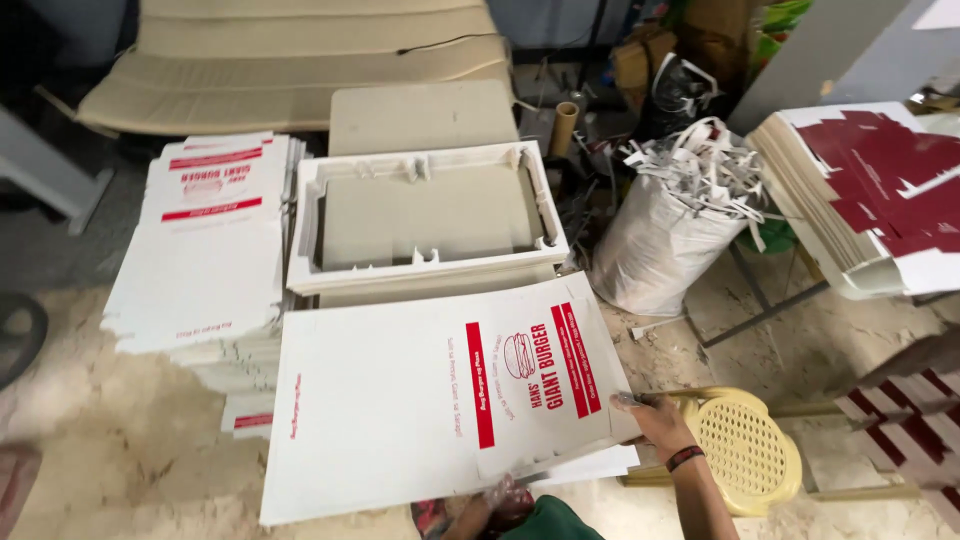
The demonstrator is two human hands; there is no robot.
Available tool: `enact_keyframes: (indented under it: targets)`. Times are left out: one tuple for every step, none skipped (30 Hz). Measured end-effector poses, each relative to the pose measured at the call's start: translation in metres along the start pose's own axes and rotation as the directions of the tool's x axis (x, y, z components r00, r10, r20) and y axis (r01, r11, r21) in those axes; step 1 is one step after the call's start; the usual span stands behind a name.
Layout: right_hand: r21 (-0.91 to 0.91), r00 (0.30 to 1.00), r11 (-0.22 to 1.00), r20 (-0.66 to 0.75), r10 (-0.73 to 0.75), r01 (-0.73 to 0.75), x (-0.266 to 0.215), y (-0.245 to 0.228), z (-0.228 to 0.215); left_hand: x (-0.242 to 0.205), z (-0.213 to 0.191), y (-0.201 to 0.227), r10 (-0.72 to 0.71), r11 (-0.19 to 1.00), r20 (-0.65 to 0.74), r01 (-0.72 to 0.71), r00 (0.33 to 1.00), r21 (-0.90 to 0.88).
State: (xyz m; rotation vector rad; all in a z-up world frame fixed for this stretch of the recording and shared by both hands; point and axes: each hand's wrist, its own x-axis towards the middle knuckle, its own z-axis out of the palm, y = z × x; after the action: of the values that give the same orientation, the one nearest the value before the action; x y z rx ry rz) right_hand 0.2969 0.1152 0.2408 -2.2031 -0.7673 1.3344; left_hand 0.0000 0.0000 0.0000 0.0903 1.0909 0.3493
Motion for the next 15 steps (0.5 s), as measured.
enact_keyframes:
  targets:
    - [0.083, 1.000, 0.996, 0.018, 0.023, -0.024, -0.004, -0.005, -0.001, -0.010, 0.024, 0.034, -0.003, 0.999, 0.006, 0.004, 1.000, -0.034]
    - [0.164, 0.998, 0.985, 0.038, 0.046, -0.052, -0.008, -0.011, 0.000, -0.022, 0.055, 0.059, -0.006, 0.998, 0.013, 0.007, 1.000, -0.068]
    - [0.146, 0.997, 0.988, 0.056, 0.045, -0.053, -0.013, -0.015, -0.002, -0.032, 0.062, 0.063, -0.003, 0.996, 0.003, 0.003, 1.000, -0.091]
    - [0.143, 0.997, 0.987, 0.030, 0.066, -0.070, -0.018, -0.019, -0.003, -0.043, 0.068, 0.068, -0.049, 0.908, 0.132, 0.099, 0.990, -0.407]
    - [0.139, 0.997, 0.987, 0.005, 0.082, -0.082, -0.023, -0.024, -0.003, -0.053, 0.071, 0.075, -0.037, 0.716, 0.268, 0.212, 0.963, -0.665]
    - [0.119, 0.997, 0.990, 0.023, 0.077, -0.079, -0.012, -0.014, -0.002, -0.065, 0.078, 0.077, -0.024, 0.701, 0.259, 0.201, 0.966, -0.684]
    - [0.272, 0.998, 0.961, 0.048, 0.045, -0.056, -0.001, -0.005, -0.003, -0.077, 0.086, 0.080, 0.069, 0.766, 0.098, 0.010, 0.993, -0.643]
    - [0.420, 0.998, 0.907, 0.069, 0.012, -0.040, 0.010, 0.004, -0.004, -0.090, 0.094, 0.084, 0.172, 0.806, -0.059, -0.175, 0.983, -0.566]
    - [0.402, 0.996, 0.915, 0.086, 0.006, -0.040, 0.011, 0.004, -0.005, -0.088, 0.089, 0.084, 0.178, 0.790, -0.070, -0.186, 0.981, -0.584]
    - [0.437, 0.996, 0.899, 0.087, -0.019, -0.021, 0.010, 0.004, -0.006, -0.087, 0.083, 0.083, 0.205, 0.750, -0.080, -0.209, 0.975, -0.627]
    - [0.471, 0.995, 0.882, 0.089, -0.043, -0.005, 0.009, 0.004, -0.006, -0.086, 0.077, 0.081, 0.230, 0.707, -0.093, -0.232, 0.969, -0.668]
    - [0.452, 0.993, 0.892, 0.109, -0.047, -0.007, 0.017, 0.014, -0.009, -0.074, 0.063, 0.077, 0.235, 0.687, -0.107, -0.243, 0.966, -0.685]
    - [0.456, 0.996, 0.890, 0.087, -0.017, -0.024, 0.026, 0.022, -0.010, -0.061, 0.047, 0.075, 0.290, 0.601, -0.206, -0.345, 0.935, -0.721]
    - [0.460, 0.998, 0.887, 0.064, 0.013, -0.041, 0.034, 0.029, -0.011, -0.050, 0.031, 0.074, 0.331, 0.505, -0.307, -0.443, 0.892, -0.741]
    - [0.448, 0.997, 0.893, 0.077, 0.006, -0.040, 0.049, 0.045, -0.011, -0.057, 0.033, 0.076, 0.334, 0.488, -0.318, -0.452, 0.887, -0.747]
